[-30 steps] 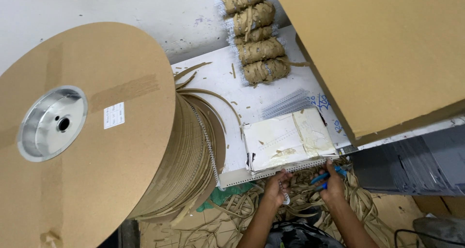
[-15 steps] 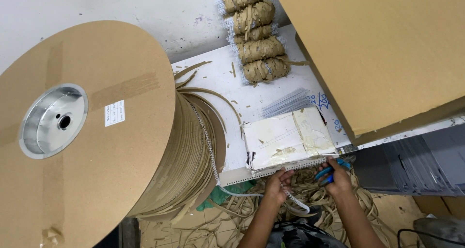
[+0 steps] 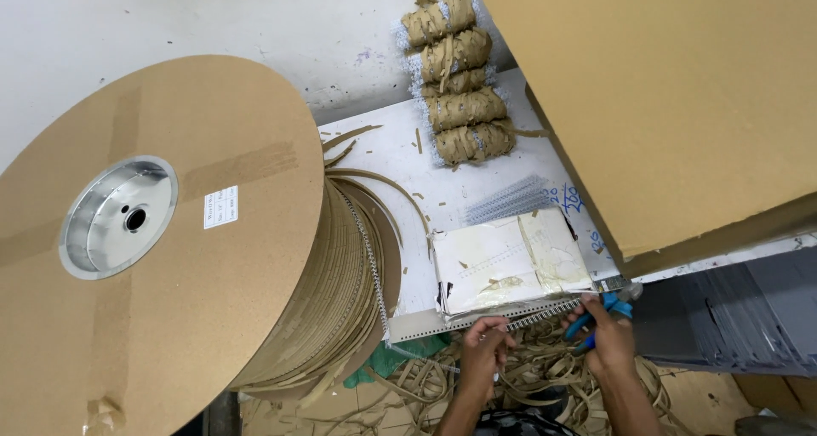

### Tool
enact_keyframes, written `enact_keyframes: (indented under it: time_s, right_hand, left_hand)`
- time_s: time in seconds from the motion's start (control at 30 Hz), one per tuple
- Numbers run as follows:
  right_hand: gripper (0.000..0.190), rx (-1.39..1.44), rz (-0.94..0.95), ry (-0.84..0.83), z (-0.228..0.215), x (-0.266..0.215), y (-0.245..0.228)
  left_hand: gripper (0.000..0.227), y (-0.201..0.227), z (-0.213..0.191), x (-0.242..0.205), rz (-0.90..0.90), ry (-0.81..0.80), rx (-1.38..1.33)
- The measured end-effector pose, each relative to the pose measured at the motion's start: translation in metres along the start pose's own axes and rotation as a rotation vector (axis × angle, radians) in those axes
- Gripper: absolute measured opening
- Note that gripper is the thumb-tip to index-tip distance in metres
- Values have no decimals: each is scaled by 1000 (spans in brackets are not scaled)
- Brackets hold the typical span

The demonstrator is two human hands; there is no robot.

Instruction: The person sits on the floor and uses blue-handled pliers to cut a white corrugated cable into short segments. The cut pieces are placed on a white box on the floor, while a large spool of cable sits nearby.

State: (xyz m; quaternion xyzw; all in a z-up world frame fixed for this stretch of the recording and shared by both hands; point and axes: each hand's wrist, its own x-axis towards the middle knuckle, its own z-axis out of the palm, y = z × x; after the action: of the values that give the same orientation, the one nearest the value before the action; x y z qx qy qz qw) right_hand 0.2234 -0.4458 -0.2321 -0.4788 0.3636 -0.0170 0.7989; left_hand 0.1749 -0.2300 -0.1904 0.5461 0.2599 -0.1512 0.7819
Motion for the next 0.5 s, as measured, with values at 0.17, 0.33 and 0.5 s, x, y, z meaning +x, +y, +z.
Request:
enact_keyframes:
  time_s: [0.17, 0.33, 0.5]
  right_hand:
    - [29, -106, 5, -151, 64, -28, -61]
    - [41, -144, 66, -220, 85, -58, -72]
    - [19, -909, 208, -680, 63, -83, -38]
  left_hand:
    - [28, 68, 13, 2, 49, 103, -38]
    - [55, 85, 15, -3, 83, 105, -50]
    - [67, 48, 17, -7, -96, -276, 302]
